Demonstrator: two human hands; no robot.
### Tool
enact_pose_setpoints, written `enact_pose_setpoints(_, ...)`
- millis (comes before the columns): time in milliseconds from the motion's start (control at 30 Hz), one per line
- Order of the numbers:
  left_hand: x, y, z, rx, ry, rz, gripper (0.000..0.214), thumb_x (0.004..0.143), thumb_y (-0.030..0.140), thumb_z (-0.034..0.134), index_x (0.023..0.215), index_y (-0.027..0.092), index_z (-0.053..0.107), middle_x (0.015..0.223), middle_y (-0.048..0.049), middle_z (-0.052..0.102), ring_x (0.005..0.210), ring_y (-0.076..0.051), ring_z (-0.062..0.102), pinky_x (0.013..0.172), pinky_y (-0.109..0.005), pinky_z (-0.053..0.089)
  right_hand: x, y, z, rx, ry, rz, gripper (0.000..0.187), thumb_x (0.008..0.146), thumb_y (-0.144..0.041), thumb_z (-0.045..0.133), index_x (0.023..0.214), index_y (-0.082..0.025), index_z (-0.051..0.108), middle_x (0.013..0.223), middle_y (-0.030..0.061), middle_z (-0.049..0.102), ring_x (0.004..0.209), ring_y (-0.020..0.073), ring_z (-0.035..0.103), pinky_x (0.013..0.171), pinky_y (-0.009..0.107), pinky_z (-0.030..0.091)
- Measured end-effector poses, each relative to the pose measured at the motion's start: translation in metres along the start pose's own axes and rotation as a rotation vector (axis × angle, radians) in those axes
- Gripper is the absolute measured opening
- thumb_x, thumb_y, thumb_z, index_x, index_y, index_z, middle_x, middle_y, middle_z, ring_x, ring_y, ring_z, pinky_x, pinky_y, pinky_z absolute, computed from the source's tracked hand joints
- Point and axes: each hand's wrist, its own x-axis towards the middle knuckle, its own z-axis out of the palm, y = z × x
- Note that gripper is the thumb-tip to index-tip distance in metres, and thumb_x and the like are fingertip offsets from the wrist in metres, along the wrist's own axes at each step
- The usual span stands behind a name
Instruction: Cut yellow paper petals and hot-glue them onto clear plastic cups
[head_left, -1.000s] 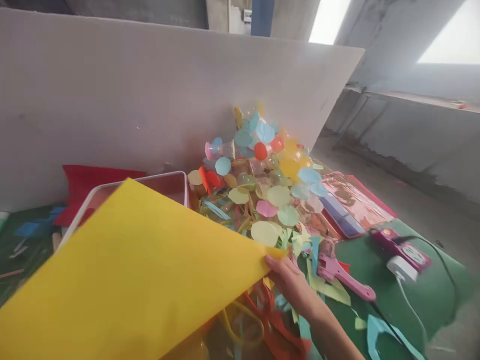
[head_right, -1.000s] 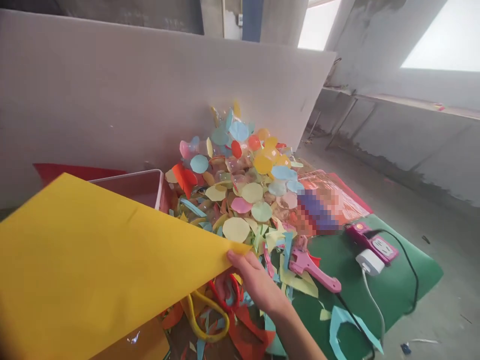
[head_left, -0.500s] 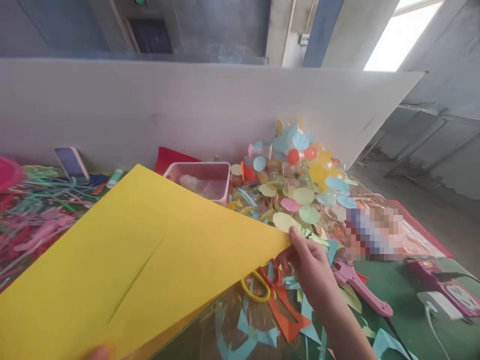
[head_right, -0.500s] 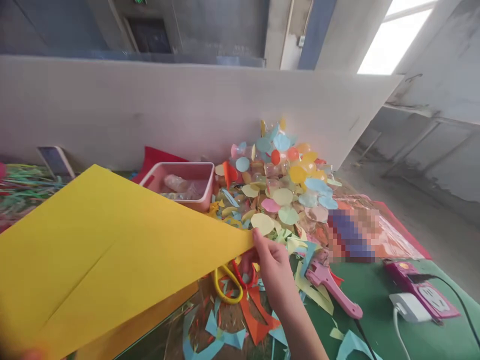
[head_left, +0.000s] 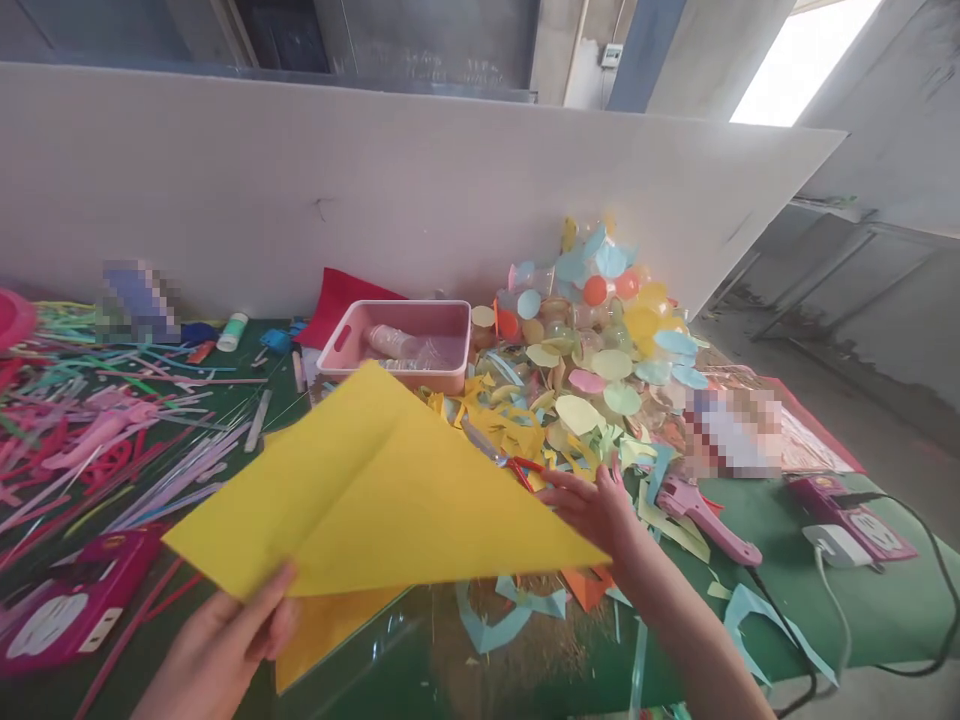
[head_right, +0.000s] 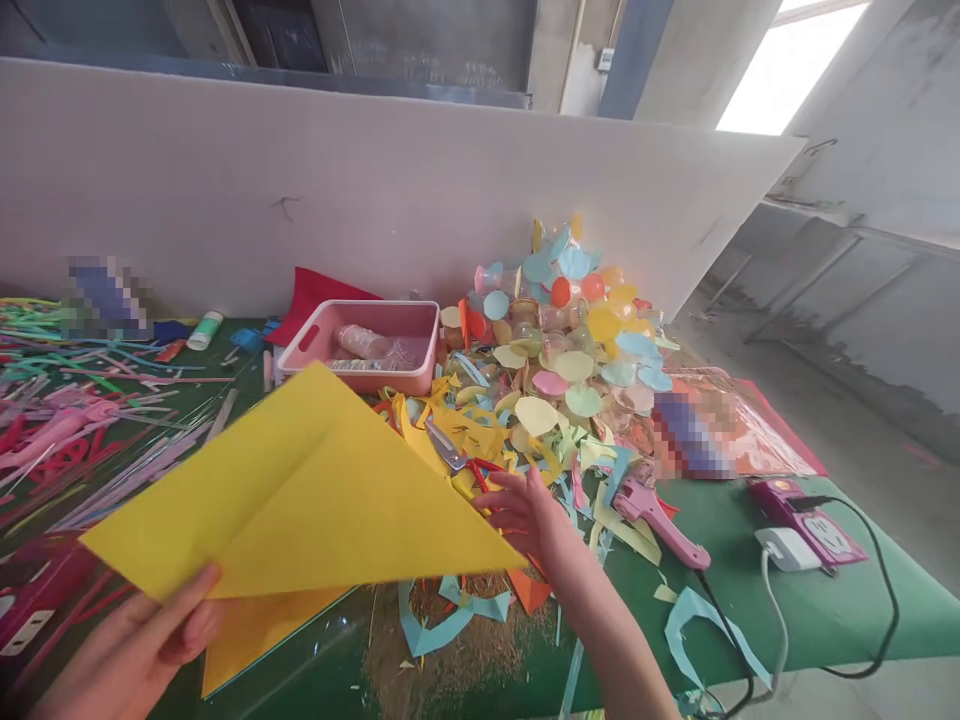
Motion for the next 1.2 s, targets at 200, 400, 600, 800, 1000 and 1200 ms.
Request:
enact_pose_setpoints(200, 0.015, 0.011, 0.005, 0.058, -0.195, -0.004, 0.057, 0.067, 0.068, 0.069, 0.049, 0.02, 0.044, 0.054, 0.0018, 0.042, 0.057, -0.014, 0.043, 0.053, -0.024, 0.039, -0.009, -0.002, 0.015, -0.26, -0.237, 0.099, 0.049, 0.082, -0.065, 0.064, 0.102, -0.021, 0.069, 0.093, 0.0047, 0.069, 0.088, 0.0211, 0.063, 0.076, 0.03, 0.046)
enact_pose_setpoints(400, 0.005, 0.023, 0.051, -0.284, -0.048, -0.086, 0.051, 0.068, 0.058, 0.074, 0.106, 0.024, 0.069, 0.113, -0.0079, 0.071, 0.101, -0.026, 0.067, 0.083, -0.034, 0.056, -0.01, 0.011, 0.041, -0.34, -0.155, -0.01, 0.049, 0.087, -0.066, 0.055, 0.076, -0.019, 0.054, 0.067, -0.0044, 0.043, 0.059, 0.0104, 0.039, 0.053, 0.022, 0.029)
enact_pose_setpoints(600, -0.034, 0.023, 0.098, -0.527, -0.132, -0.183, 0.06, 0.078, 0.049, 0.071, 0.133, 0.028, 0.057, 0.139, -0.0085, 0.06, 0.129, -0.03, 0.056, 0.105, -0.043, 0.049, -0.019, 0.026, 0.049, -0.37, -0.235, -0.053, 0.045, 0.094, -0.061, 0.045, 0.08, -0.019, 0.057, 0.076, 0.0003, 0.055, 0.068, 0.0147, 0.054, 0.061, 0.024, 0.044)
enact_pose_setpoints(800, -0.022, 0.01, 0.076, -0.352, -0.013, -0.084, 0.062, 0.078, 0.053, 0.07, 0.132, 0.025, 0.056, 0.135, -0.0111, 0.063, 0.122, -0.032, 0.061, 0.1, -0.043, 0.052, -0.01, 0.023, 0.034, -0.897, 0.178, -0.274, 0.033, 0.096, -0.045, 0.041, 0.104, -0.022, 0.064, 0.105, 0.0105, 0.069, 0.085, 0.0254, 0.065, 0.074, 0.037, 0.049)
enact_pose_setpoints(1000, -0.018, 0.009, 0.058, -0.185, 0.03, 0.009, 0.054, 0.078, 0.054, 0.068, 0.123, 0.025, 0.059, 0.13, -0.0114, 0.066, 0.115, -0.032, 0.065, 0.087, -0.036, 0.058, 0.006, 0.018, 0.032, -0.947, 0.199, -0.325, 0.037, 0.097, -0.032, 0.034, 0.118, -0.023, 0.063, 0.127, 0.0127, 0.063, 0.096, 0.0279, 0.066, 0.079, 0.041, 0.051)
enact_pose_setpoints(1200, -0.031, 0.018, 0.056, -0.328, 0.012, -0.089, 0.059, 0.074, 0.053, 0.072, 0.125, 0.027, 0.059, 0.126, -0.0098, 0.068, 0.108, -0.031, 0.069, 0.078, -0.035, 0.061, 0.0, 0.023, 0.029, -0.8, 0.083, -0.336, 0.042, 0.094, -0.022, 0.035, 0.126, -0.025, 0.062, 0.134, 0.0085, 0.062, 0.118, 0.0282, 0.06, 0.096, 0.045, 0.049)
